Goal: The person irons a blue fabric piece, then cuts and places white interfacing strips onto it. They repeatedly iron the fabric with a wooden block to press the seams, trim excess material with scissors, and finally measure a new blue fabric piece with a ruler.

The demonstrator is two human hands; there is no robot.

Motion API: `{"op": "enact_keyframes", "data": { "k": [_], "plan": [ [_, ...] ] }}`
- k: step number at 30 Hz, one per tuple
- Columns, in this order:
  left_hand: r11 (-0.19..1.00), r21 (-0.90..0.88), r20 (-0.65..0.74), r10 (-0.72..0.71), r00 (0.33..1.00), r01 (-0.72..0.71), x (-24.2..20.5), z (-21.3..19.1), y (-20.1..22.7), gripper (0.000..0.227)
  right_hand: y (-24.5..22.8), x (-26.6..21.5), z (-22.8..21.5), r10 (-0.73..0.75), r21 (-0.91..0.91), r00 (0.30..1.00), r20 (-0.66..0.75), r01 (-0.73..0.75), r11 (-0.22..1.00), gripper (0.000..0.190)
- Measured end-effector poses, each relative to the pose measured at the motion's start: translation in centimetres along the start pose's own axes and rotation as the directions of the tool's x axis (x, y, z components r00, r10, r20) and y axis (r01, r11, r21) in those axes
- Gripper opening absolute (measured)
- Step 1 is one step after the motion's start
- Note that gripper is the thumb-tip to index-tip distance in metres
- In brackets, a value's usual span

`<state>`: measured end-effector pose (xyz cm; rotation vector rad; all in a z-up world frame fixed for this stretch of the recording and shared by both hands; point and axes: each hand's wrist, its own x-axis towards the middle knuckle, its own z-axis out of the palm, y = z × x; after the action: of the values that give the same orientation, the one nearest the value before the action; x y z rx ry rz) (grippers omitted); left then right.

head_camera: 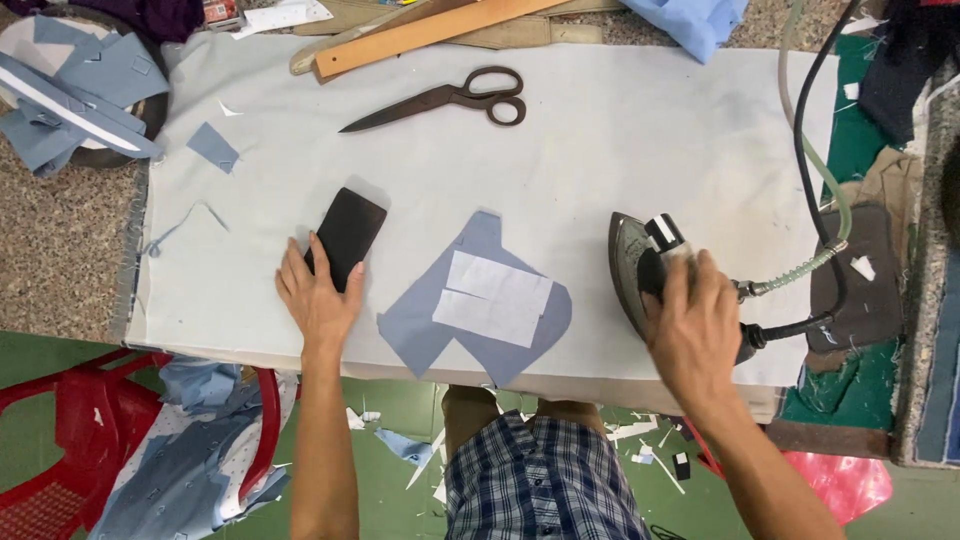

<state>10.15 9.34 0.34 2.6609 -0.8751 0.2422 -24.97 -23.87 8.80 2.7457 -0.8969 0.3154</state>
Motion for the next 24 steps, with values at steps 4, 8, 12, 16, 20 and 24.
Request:
{"op": "enact_keyframes", "data": {
  "k": [4, 8, 12, 16, 20, 24],
  "plan": [
    [0.998, 0.052, -0.008, 0.037, 0.999, -0.037, -1.1, 0.2, 0.2, 0.067, 3.5, 2.9, 1.5, 0.046, 0.116, 0.941, 0.334, -0.089, 0.989, 0.058],
    [1.0, -0.018, -0.072, -0.006, 0.997, 0.005, -3.3, 0.6, 1.4, 0.066, 4.3, 5.3, 2.0, 0.112, 0.444, 0.695, 0.711, -0.566, 0.694, 0.067],
    [0.995, 0.097, -0.157, -0.006, 0.988, 0.021, -4.1, 1.9, 0.7, 0.063, -0.4, 6.0, -1.8, 0.025, 0.462, 0.699, 0.715, -0.498, 0.734, 0.071],
    [0.992, 0.124, -0.179, 0.015, 0.984, 0.007, -2.6, 2.2, 0.0, 0.064, -8.3, 7.3, -5.2, -0.18, 0.497, 0.802, 0.569, -0.162, 0.852, 0.062],
    [0.994, 0.105, -0.129, 0.039, 0.991, -0.026, -0.5, 2.0, -1.3, 0.066, -15.5, 9.5, -6.0, -0.44, 0.554, 0.669, 0.6, 0.05, 0.831, 0.055],
    [0.997, 0.078, -0.076, -0.015, 0.997, 0.021, -0.2, 1.7, -2.6, 0.065, -19.8, 10.2, -5.6, -0.587, 0.6, 0.582, 0.562, 0.201, 0.774, 0.05]
  ]
}}
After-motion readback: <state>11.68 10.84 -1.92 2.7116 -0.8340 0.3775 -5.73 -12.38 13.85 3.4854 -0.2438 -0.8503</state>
